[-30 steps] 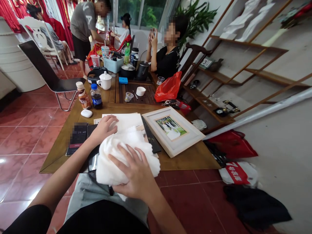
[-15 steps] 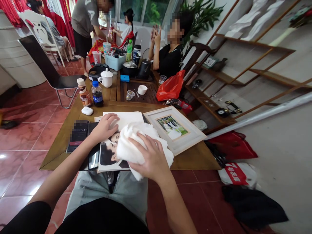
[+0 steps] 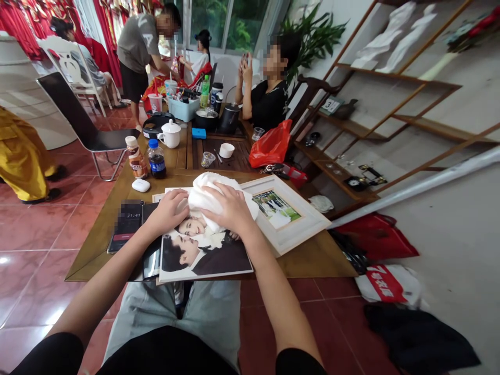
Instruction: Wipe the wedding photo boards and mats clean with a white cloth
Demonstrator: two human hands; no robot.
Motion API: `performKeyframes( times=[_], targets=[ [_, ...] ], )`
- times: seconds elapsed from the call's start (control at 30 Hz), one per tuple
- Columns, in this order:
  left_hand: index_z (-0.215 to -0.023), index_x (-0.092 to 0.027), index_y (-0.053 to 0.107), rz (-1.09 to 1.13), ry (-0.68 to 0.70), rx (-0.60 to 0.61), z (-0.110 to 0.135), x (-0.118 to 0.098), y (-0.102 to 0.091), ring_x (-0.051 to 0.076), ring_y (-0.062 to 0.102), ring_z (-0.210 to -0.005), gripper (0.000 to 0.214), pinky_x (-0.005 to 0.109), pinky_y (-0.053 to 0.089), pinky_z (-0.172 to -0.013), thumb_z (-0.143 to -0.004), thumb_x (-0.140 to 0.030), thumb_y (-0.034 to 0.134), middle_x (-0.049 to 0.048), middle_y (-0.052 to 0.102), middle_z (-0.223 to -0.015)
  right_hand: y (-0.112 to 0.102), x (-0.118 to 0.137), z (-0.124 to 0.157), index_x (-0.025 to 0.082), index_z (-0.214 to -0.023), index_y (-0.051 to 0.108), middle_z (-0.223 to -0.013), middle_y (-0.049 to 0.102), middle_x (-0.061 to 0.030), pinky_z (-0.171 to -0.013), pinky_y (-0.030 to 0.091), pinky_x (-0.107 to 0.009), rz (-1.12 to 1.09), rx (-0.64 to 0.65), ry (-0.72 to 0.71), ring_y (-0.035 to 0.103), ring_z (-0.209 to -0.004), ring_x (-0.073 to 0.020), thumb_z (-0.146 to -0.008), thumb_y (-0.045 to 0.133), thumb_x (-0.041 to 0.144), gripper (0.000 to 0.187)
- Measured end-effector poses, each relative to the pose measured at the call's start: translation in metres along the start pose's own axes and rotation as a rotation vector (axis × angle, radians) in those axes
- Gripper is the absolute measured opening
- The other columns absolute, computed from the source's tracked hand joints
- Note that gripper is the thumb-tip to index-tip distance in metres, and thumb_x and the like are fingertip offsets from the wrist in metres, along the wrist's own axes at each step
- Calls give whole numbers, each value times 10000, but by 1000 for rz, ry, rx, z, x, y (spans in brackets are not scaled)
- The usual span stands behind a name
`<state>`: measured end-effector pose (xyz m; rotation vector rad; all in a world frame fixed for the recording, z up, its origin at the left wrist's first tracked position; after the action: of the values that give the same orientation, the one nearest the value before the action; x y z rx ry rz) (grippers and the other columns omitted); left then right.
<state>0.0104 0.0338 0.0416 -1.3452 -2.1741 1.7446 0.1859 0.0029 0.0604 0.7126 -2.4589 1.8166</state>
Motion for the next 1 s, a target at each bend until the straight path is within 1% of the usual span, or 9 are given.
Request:
performKeyframes(
  times=[0.13, 0.27, 0.43, 0.5, 0.57, 0.67, 0.77, 0.87, 1.0],
  targets=[
    [-1187, -190, 649, 10, 23, 9, 0, -6, -3, 300, 578, -1284, 273, 495, 443, -1159, -924, -229, 590, 134, 636, -1297, -3, 10, 23, 310, -1505, 533, -1589, 488, -102, -1149, 364, -554, 24, 21, -53, 461, -1432, -339, -933, 613, 532, 618],
    [-1171, -206, 656, 25, 11, 6, 0, -9, -5, 288, 588, -1264, 266, 492, 453, -1148, -925, -190, 557, 117, 643, -1287, -10, 25, 60, 308, -1501, 541, -1595, 483, -94, -1147, 365, -546, 41, 32, -116, 463, -1422, -352, -905, 633, 500, 632],
    [-1186, -210, 655, 37, -2, 6, 1, -9, -5, 286, 582, -1272, 290, 483, 450, -1151, -919, -180, 546, 110, 642, -1288, -20, 52, 109, 333, -1513, 529, -1605, 473, -86, -1131, 368, -576, 31, 50, -215, 452, -1422, -389, -818, 680, 438, 720],
    [-1188, -212, 654, 40, -3, 6, 1, -9, -5, 285, 582, -1269, 290, 482, 448, -1151, -922, -183, 542, 108, 642, -1289, -22, 63, 124, 341, -1522, 513, -1618, 456, -82, -1135, 355, -589, 19, 56, -256, 447, -1427, -402, -765, 695, 421, 782],
    [-1185, -206, 653, 40, -2, 6, 1, -9, -4, 284, 581, -1266, 285, 475, 443, -1153, -925, -184, 539, 109, 642, -1290, -23, 71, 133, 339, -1521, 506, -1623, 446, -86, -1134, 347, -598, 12, 49, -291, 448, -1427, -410, -720, 706, 402, 828],
    [-1181, -183, 650, 39, 0, 6, 1, -9, -4, 286, 579, -1262, 281, 468, 438, -1155, -923, -179, 538, 119, 641, -1292, -22, 78, 136, 326, -1504, 514, -1606, 463, -105, -1119, 353, -595, 12, 0, -333, 472, -1406, -405, -688, 718, 396, 844],
    [-1177, -196, 651, 47, -7, 0, 1, -7, -3, 283, 582, -1257, 280, 474, 444, -1150, -922, -179, 538, 111, 640, -1283, -20, 76, 131, 330, -1504, 511, -1591, 483, -104, -1109, 365, -580, 22, -36, -316, 485, -1394, -393, -692, 720, 396, 841],
    [-1169, -212, 653, 54, -18, -10, 1, -5, -3, 282, 577, -1269, 267, 478, 439, -1156, -926, -190, 545, 103, 633, -1291, -18, 69, 120, 331, -1506, 520, -1580, 499, -101, -1102, 377, -563, 47, -29, -269, 498, -1380, -388, -713, 724, 384, 820],
    [-1152, -191, 654, 68, -28, -38, 0, -1, -1, 284, 571, -1274, 248, 467, 432, -1168, -932, -189, 539, 116, 630, -1285, -15, 55, 101, 312, -1489, 555, -1561, 519, -109, -1098, 386, -546, 52, 6, -207, 505, -1375, -378, -763, 727, 395, 751]
  ],
)
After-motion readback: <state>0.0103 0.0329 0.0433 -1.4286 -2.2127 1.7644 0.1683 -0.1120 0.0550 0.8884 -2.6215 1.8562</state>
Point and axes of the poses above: each hand's wrist, its own z-axis away from the middle knuckle, its own y-axis out of the palm, x = y × z, the point moved 7 cm from there along -z, towards the middle knuckle
